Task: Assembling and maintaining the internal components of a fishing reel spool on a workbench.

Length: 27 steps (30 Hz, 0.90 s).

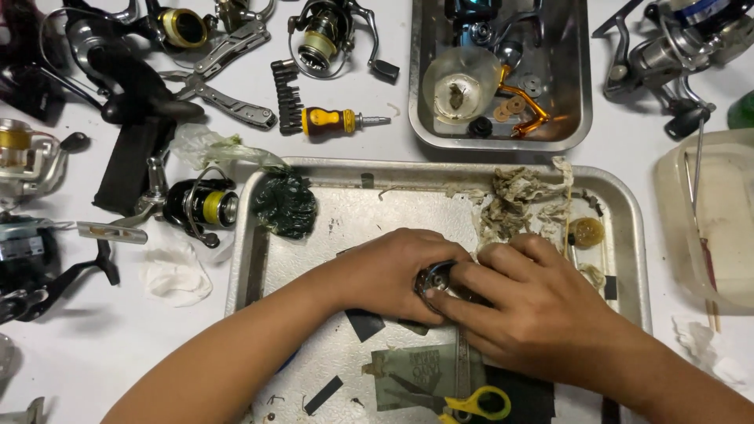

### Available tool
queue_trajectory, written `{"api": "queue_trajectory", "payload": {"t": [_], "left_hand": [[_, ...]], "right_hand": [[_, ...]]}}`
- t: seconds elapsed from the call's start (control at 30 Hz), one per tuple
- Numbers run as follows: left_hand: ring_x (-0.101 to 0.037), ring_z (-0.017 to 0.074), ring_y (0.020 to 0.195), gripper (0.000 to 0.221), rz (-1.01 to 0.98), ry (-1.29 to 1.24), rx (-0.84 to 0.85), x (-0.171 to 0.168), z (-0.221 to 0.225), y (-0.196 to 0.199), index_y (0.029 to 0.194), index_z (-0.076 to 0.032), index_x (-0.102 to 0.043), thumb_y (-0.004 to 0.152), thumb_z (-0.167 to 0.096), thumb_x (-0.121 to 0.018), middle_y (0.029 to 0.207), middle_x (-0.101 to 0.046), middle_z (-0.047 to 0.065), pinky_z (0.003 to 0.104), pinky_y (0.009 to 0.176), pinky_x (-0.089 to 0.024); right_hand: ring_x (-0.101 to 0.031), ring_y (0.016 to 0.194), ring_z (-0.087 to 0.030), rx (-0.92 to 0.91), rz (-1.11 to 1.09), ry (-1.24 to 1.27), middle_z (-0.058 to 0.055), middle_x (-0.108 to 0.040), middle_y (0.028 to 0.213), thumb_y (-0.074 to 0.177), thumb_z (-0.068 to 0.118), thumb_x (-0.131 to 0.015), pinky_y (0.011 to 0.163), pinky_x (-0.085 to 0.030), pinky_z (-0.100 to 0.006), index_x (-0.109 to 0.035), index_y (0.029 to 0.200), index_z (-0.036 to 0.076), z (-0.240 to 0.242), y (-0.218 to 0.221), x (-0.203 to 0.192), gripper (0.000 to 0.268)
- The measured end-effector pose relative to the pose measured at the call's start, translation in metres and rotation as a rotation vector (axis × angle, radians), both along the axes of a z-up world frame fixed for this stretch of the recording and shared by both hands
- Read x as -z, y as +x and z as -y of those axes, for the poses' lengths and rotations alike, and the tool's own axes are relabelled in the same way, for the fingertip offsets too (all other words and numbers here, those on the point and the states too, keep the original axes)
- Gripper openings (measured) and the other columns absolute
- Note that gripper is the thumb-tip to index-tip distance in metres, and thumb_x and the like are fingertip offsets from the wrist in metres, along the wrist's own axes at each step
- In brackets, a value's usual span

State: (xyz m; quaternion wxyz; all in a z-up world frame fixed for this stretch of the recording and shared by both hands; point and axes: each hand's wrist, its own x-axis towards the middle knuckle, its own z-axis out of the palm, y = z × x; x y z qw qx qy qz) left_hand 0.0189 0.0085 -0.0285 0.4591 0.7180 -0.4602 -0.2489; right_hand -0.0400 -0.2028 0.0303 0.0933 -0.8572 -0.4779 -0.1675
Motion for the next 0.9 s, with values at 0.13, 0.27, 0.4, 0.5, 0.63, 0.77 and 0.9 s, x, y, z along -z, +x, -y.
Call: {"api": "queue_trajectory", "payload": {"t": [0.13, 0.27, 0.4, 0.5, 0.63, 0.77, 0.9], "left_hand": [[-0.065, 0.0248, 0.086, 0.038, 0.050, 0.009, 0.007, 0.002, 0.001, 0.002, 0.107, -0.013, -0.062, 0.074, -0.024, -0.078, 0.090, -0.067, 0.005, 0.035, 0.080, -0.048], [-0.061, 0.0237, 0.079, 0.028, 0.017, -0.045, 0.052, -0.001, 0.002, 0.001, 0.093, -0.012, -0.056, 0.076, -0.020, -0.076, 0.083, -0.059, 0.006, 0.034, 0.072, -0.046], [-0.059, 0.0271, 0.076, 0.029, 0.016, -0.090, 0.071, 0.001, 0.003, -0.002, 0.090, -0.010, -0.052, 0.075, -0.018, -0.076, 0.081, -0.058, 0.008, 0.036, 0.069, -0.045], [-0.063, 0.0290, 0.081, 0.034, 0.037, -0.089, 0.077, 0.001, 0.002, -0.003, 0.102, -0.009, -0.058, 0.077, -0.021, -0.077, 0.087, -0.063, 0.009, 0.037, 0.075, -0.047], [-0.066, 0.0287, 0.085, 0.039, 0.031, -0.072, 0.058, -0.008, 0.002, -0.001, 0.109, -0.009, -0.060, 0.076, -0.022, -0.078, 0.090, -0.066, 0.011, 0.037, 0.077, -0.049], [-0.067, 0.0267, 0.089, 0.040, 0.020, -0.066, 0.034, -0.009, 0.000, -0.002, 0.111, -0.011, -0.060, 0.078, -0.023, -0.080, 0.095, -0.068, 0.008, 0.036, 0.082, -0.050], [-0.066, 0.0257, 0.087, 0.035, 0.033, -0.074, 0.029, -0.008, -0.001, -0.002, 0.108, -0.013, -0.060, 0.080, -0.024, -0.078, 0.091, -0.066, 0.006, 0.035, 0.080, -0.050]], "right_hand": [[-0.057, 0.078, -0.022, 0.013, 0.083, -0.052, 0.001, -0.064, 0.098, 0.094, 0.029, -0.066, 0.069, -0.042, -0.039, -0.069, 0.112, 0.024, 0.001, 0.000, 0.003, 0.020], [-0.060, 0.085, -0.024, -0.041, 0.070, -0.082, -0.002, -0.065, 0.102, 0.091, 0.033, -0.073, 0.074, -0.044, -0.040, -0.070, 0.107, 0.021, 0.006, -0.001, 0.003, 0.021], [-0.059, 0.085, -0.025, -0.106, 0.004, 0.003, -0.002, -0.066, 0.100, 0.091, 0.027, -0.073, 0.069, -0.043, -0.041, -0.071, 0.106, 0.019, 0.006, 0.003, 0.002, 0.017], [-0.060, 0.088, -0.026, -0.108, 0.006, 0.034, -0.002, -0.065, 0.101, 0.093, 0.028, -0.070, 0.071, -0.043, -0.041, -0.070, 0.103, 0.019, 0.008, 0.004, 0.000, 0.013], [-0.063, 0.089, -0.024, -0.102, 0.053, 0.054, -0.002, -0.066, 0.101, 0.098, 0.024, -0.065, 0.075, -0.044, -0.039, -0.070, 0.096, 0.014, 0.006, 0.003, -0.002, 0.010], [-0.062, 0.086, -0.024, -0.073, 0.039, 0.064, -0.002, -0.066, 0.100, 0.096, 0.024, -0.067, 0.075, -0.044, -0.040, -0.068, 0.089, 0.014, 0.006, 0.002, 0.000, 0.012], [-0.059, 0.084, -0.025, -0.060, -0.011, 0.085, -0.001, -0.064, 0.099, 0.096, 0.022, -0.065, 0.074, -0.043, -0.039, -0.069, 0.094, 0.016, 0.004, 0.004, 0.000, 0.008]]}}
